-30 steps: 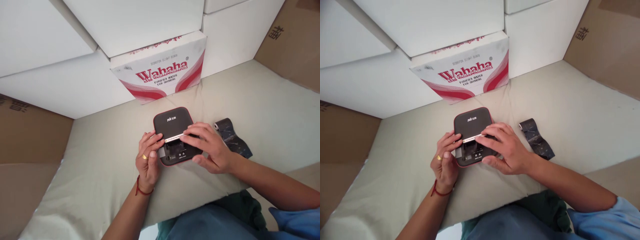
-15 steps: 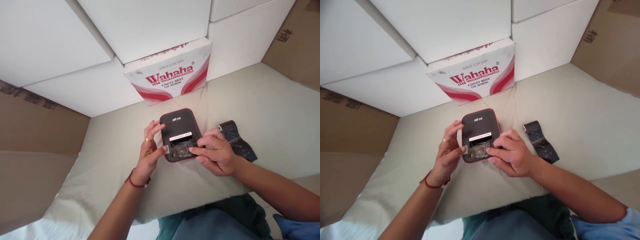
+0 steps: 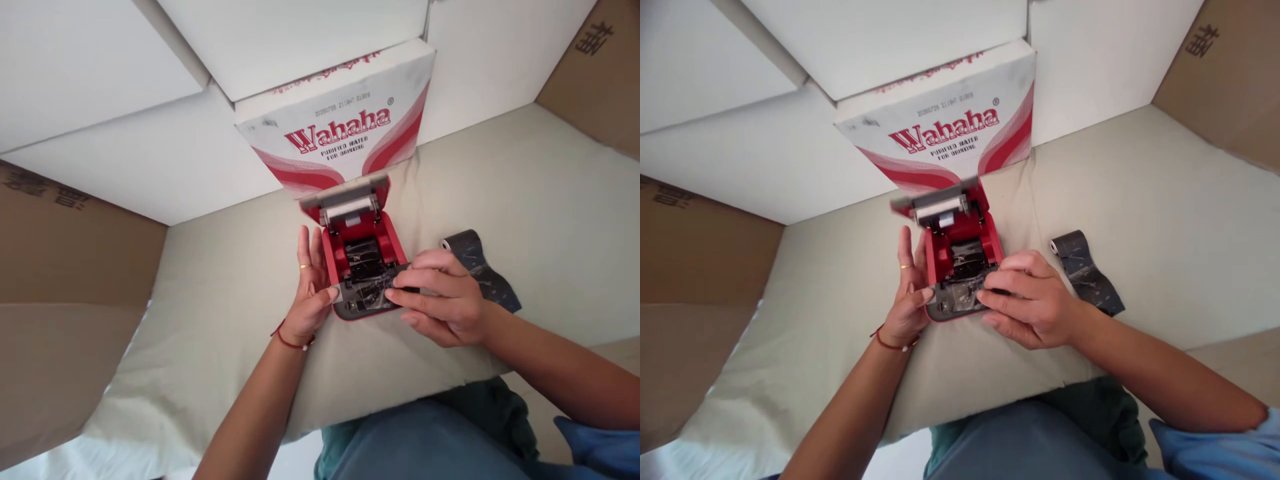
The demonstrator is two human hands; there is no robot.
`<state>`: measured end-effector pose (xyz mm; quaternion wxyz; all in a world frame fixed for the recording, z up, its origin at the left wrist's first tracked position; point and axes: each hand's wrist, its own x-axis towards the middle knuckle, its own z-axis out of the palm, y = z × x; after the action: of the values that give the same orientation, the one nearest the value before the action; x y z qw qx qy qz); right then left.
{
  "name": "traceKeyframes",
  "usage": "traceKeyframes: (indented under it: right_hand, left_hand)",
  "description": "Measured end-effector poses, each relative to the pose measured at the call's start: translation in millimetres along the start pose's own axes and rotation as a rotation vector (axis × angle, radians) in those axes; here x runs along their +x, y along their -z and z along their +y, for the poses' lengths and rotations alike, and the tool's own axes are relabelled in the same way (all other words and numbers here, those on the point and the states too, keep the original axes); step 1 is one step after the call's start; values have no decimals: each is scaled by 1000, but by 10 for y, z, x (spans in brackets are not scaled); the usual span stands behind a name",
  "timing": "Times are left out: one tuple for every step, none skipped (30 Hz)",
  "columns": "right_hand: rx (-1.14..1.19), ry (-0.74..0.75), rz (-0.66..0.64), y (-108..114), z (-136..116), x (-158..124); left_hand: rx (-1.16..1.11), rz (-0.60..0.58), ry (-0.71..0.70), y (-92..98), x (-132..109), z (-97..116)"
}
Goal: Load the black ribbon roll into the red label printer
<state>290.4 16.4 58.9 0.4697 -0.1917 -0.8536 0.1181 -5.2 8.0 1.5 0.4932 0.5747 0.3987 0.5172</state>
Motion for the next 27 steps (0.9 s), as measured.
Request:
traceKeyframes:
  right_hand:
    - [37, 13, -29, 40, 2, 56]
    - [87, 6, -56, 81, 3, 130]
    - [138, -37, -79, 120, 7, 221]
    - [176, -117, -96, 153, 15, 326]
    - [190, -220, -116, 174, 29, 440]
    - [173, -325, -153, 182, 51, 558]
    - [125, -411, -213, 174, 81, 675]
    - [57, -464, -298, 151, 119, 786]
    - [-21, -483, -399, 113, 160, 887]
    - [-102, -481, -503, 64, 203, 974]
    - [-180, -477, -598, 6, 242, 1047]
    - [-252, -476, -674, -57, 275, 1104]
    - [-316, -479, -728, -124, 299, 1146]
    - [-371, -485, -762, -190, 313, 1175]
    - [-416, -489, -777, -253, 315, 1196]
    - [-452, -491, -774, -310, 308, 1212]
    - [-480, -490, -762, -356, 291, 1227]
    - [-505, -489, -759, -390, 269, 1244]
    - [-533, -491, -774, -411, 244, 1266]
    - [-562, -491, -807, -419, 218, 1290]
    - [-592, -490, -852, -417, 195, 1315]
    - [-622, -490, -896, -407, 176, 1338]
    - [-642, -491, -930, -393, 161, 1355]
    - [-650, -493, -943, -375, 148, 1365]
    - [-648, -496, -937, -353, 134, 1364]
    - [-639, -505, -919, -322, 118, 1355]
    - [-625, -518, -890, -277, 95, 1338]
  left_hand:
    - [-15, -4, -13, -2, 12, -6]
    - [-32, -9, -21, -3, 25, -10]
    - [-49, -15, -25, -5, 37, -11]
    - [-63, -21, -28, -8, 47, -11]
    - [-74, -29, -30, -13, 54, -12]
    - [-81, -37, -30, -18, 60, -14]
    - [-88, -46, -26, -23, 64, -18]
    - [-98, -57, -23, -27, 68, -26]
    - [-112, -67, -21, -29, 72, -38]
    - [-123, -76, -20, -28, 77, -54]
    - [-130, -82, -22, -24, 82, -74]
    - [-129, -86, -28, -17, 87, -97]
    - [-120, -86, -36, -7, 91, -121]
    - [-107, -82, -44, 3, 94, -145]
    - [-93, -77, -50, 13, 95, -169]
    - [-81, -74, -54, 23, 94, -191]
    - [-76, -71, -54, 29, 92, -211]
    - [-76, -70, -51, 34, 90, -228]
    - [-83, -68, -46, 35, 88, -244]
    - [-96, -69, -40, 34, 88, -256]
    - [-113, -66, -35, 31, 89, -266]
    - [-131, -61, -32, 27, 92, -274]
    - [-145, -56, -32, 23, 97, -279]
    - [-155, -51, -32, 18, 103, -282]
    - [-160, -48, -34, 15, 109, -282]
    - [-162, -48, -35, 13, 115, -280]
    - [-167, -51, -33, 12, 120, -276]
